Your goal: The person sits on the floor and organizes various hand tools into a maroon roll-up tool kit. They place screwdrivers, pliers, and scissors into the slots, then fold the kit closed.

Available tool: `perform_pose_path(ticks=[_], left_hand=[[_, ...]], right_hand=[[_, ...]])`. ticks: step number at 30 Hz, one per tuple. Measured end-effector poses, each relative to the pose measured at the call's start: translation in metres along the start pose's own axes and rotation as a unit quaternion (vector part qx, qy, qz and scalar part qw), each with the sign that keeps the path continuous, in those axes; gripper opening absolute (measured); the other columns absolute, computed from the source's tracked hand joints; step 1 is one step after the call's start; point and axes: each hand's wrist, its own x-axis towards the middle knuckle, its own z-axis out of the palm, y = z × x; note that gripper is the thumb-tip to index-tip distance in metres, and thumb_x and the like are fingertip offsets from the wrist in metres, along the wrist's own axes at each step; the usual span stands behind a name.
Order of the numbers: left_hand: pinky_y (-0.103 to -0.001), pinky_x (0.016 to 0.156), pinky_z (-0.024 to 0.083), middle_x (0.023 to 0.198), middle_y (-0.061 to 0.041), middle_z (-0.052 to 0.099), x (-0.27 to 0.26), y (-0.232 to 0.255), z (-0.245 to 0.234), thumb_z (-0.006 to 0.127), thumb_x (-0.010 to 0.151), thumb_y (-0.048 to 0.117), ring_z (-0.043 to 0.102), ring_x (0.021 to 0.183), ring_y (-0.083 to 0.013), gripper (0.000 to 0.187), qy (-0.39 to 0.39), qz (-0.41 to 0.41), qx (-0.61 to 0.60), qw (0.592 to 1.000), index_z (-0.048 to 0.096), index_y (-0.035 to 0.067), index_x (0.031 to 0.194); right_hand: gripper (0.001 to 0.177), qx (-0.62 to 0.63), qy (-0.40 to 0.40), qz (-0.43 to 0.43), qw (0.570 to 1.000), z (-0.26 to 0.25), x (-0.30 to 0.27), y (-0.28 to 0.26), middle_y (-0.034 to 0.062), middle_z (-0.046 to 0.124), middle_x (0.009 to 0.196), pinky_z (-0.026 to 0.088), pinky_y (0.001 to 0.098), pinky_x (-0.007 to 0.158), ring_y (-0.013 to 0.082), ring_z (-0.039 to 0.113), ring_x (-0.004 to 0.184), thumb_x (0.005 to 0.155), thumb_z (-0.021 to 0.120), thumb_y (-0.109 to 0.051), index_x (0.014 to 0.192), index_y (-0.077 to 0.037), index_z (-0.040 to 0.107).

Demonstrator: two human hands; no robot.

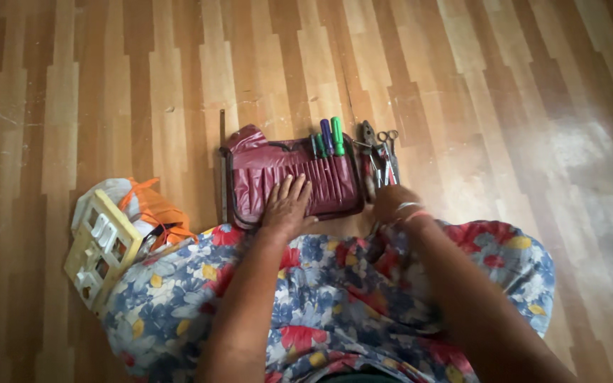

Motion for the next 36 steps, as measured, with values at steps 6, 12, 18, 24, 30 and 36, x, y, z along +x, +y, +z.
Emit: perform_pose_path(ticks=[6, 12, 18, 24, 30, 36], left_hand=[[-0.052, 0.119, 0.023, 0.158, -0.016, 0.038, 0.009, -0.003, 0.007, 0.076, 0.088, 0.047, 0.029, 0.146, -0.0395, 0.080, 0.069, -0.001, -0.115, 0.991, 0.043, 0.005, 0.148], [-0.037, 0.081, 0.059, 0.099, -0.011, 0.077, 0.031, -0.002, 0.029, 0.067, 0.095, 0.039, 0.075, 0.089, -0.0237, 0.041, 0.150, -0.071, -0.472, 0.866, 0.073, 0.005, 0.118], [-0.034, 0.062, 0.059, 0.077, -0.007, 0.069, 0.049, -0.022, 0.026, 0.065, 0.102, 0.032, 0.065, 0.068, -0.0169, 0.032, 0.118, -0.167, -0.534, 0.821, 0.072, 0.001, 0.096], [-0.037, 0.072, 0.062, 0.094, -0.011, 0.075, 0.096, -0.054, -0.015, 0.070, 0.094, 0.017, 0.073, 0.078, -0.0215, 0.048, 0.168, -0.214, -0.440, 0.856, 0.050, 0.004, 0.135], [-0.044, 0.085, 0.058, 0.106, -0.023, 0.073, 0.131, -0.053, -0.021, 0.076, 0.085, 0.010, 0.073, 0.097, -0.0366, 0.076, 0.229, -0.136, -0.319, 0.910, 0.037, 0.007, 0.150], [-0.042, 0.085, 0.060, 0.104, -0.018, 0.075, 0.154, -0.056, -0.012, 0.076, 0.084, 0.010, 0.075, 0.096, -0.0335, 0.072, 0.229, -0.163, -0.325, 0.903, 0.041, 0.012, 0.147]], right_hand=[[0.022, 0.207, 0.064, -0.116, 0.969, -0.041, -0.015, 0.015, 0.0143, 0.079, 0.091, 0.060, 0.0394, 0.079, 0.0287, 0.076, 0.087, 0.093, 0.065, -0.025, 0.102, -0.010, 0.078], [0.025, 0.323, 0.193, -0.167, 0.911, -0.017, 0.006, -0.075, 0.0185, 0.075, 0.093, 0.058, 0.0448, 0.079, 0.0337, 0.073, 0.085, 0.092, 0.066, -0.020, 0.111, -0.007, 0.074], [0.033, 0.285, 0.221, -0.102, 0.927, -0.031, -0.007, -0.103, 0.0168, 0.072, 0.111, 0.053, 0.0470, 0.093, 0.0330, 0.068, 0.103, 0.093, 0.069, -0.029, 0.119, -0.010, 0.072], [0.086, 0.124, 0.198, 0.005, 0.972, -0.041, -0.020, -0.104, 0.0184, 0.036, 0.156, 0.032, 0.0476, 0.116, 0.0368, 0.033, 0.145, 0.082, 0.078, -0.041, 0.151, -0.006, 0.040], [0.099, 0.096, 0.161, -0.003, 0.982, -0.024, -0.013, -0.104, 0.0219, 0.023, 0.164, 0.028, 0.0451, 0.120, 0.0383, 0.022, 0.152, 0.083, 0.077, -0.044, 0.158, -0.004, 0.026], [0.099, 0.102, 0.149, -0.004, 0.984, -0.020, -0.009, -0.102, 0.0219, 0.020, 0.165, 0.027, 0.0451, 0.119, 0.0381, 0.021, 0.152, 0.085, 0.075, -0.045, 0.158, -0.003, 0.023]])
